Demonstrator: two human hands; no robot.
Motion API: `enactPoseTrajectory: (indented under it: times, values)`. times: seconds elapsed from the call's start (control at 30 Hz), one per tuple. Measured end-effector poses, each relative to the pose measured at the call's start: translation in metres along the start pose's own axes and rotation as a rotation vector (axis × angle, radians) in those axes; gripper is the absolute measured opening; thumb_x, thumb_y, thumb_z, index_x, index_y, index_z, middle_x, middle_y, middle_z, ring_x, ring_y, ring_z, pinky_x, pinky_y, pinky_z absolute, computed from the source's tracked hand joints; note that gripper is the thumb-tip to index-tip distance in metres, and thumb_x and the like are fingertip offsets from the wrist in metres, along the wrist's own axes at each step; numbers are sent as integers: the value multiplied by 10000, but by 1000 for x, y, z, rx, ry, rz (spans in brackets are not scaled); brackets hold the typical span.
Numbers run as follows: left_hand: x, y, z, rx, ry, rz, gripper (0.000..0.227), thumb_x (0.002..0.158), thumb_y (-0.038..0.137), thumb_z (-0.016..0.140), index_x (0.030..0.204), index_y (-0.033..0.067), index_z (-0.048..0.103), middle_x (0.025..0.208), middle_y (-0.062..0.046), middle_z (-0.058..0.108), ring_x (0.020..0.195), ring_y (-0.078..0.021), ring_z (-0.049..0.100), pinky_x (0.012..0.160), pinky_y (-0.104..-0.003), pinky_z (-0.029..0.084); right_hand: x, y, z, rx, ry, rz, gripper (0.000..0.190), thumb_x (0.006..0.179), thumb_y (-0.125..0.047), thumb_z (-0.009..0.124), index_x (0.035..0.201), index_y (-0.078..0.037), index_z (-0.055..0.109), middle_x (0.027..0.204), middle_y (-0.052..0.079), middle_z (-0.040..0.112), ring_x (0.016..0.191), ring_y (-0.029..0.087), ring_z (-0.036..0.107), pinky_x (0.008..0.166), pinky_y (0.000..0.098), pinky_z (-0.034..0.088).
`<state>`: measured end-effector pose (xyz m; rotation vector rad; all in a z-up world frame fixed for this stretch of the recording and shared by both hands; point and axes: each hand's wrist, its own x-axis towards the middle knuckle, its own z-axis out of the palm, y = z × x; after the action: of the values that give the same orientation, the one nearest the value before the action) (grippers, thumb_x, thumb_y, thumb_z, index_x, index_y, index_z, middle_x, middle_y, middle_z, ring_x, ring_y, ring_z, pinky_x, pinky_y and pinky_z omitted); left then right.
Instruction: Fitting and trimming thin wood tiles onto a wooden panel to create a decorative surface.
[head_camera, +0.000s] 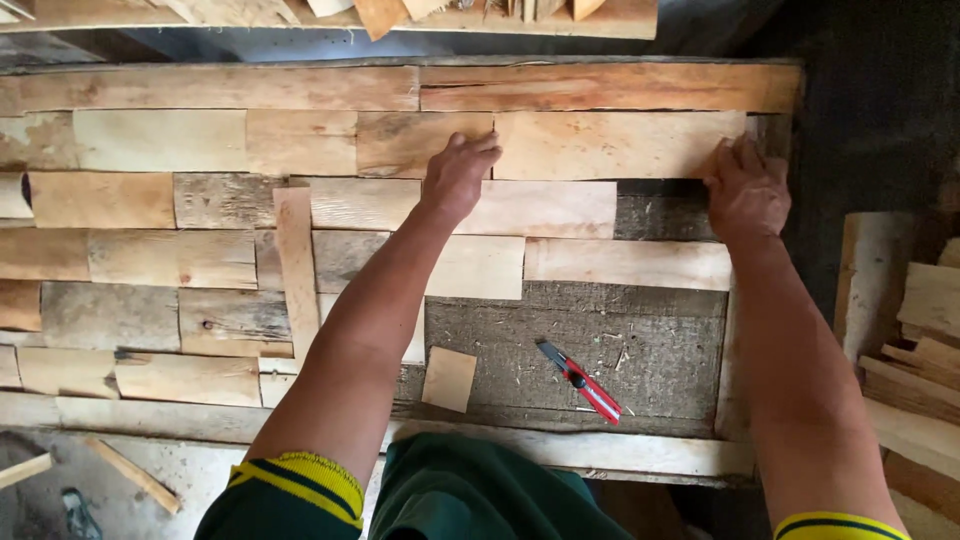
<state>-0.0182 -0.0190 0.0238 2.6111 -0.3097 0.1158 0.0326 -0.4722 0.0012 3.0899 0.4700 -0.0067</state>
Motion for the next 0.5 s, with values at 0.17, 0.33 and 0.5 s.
enactPoseTrajectory:
  times: [0.17,0.33,0.5]
  values:
    - [-5,-8,19,-102,43,11,292,863,29,683,1148,57,740,1375,-91,644,1123,-262,610,951,-330,575,0,-5,-8,29,-50,55,567,1003,-307,685,1547,-200,564,1581,58,513,1283,410,507,1089,483,458]
    - [5,12,4,253,-165,9,348,905,-34,646,1245,16,700,1445,-112,557,1204,-347,567,835,-392,609,2,-17,-18,-3,51,47,537,1016,-293,695,1531,-210,571,1624,95,446,1344,435,477,1021,488,498]
    - [12,21,3,349,-288,-15,387,815,-55,656,1198,3,664,1534,-154,425,1194,-387,548,787,-378,630,3,-30,-23,33,-202,251,610,1025,-272,647,1603,-208,462,1676,49,335,1351,450,437,1030,529,482]
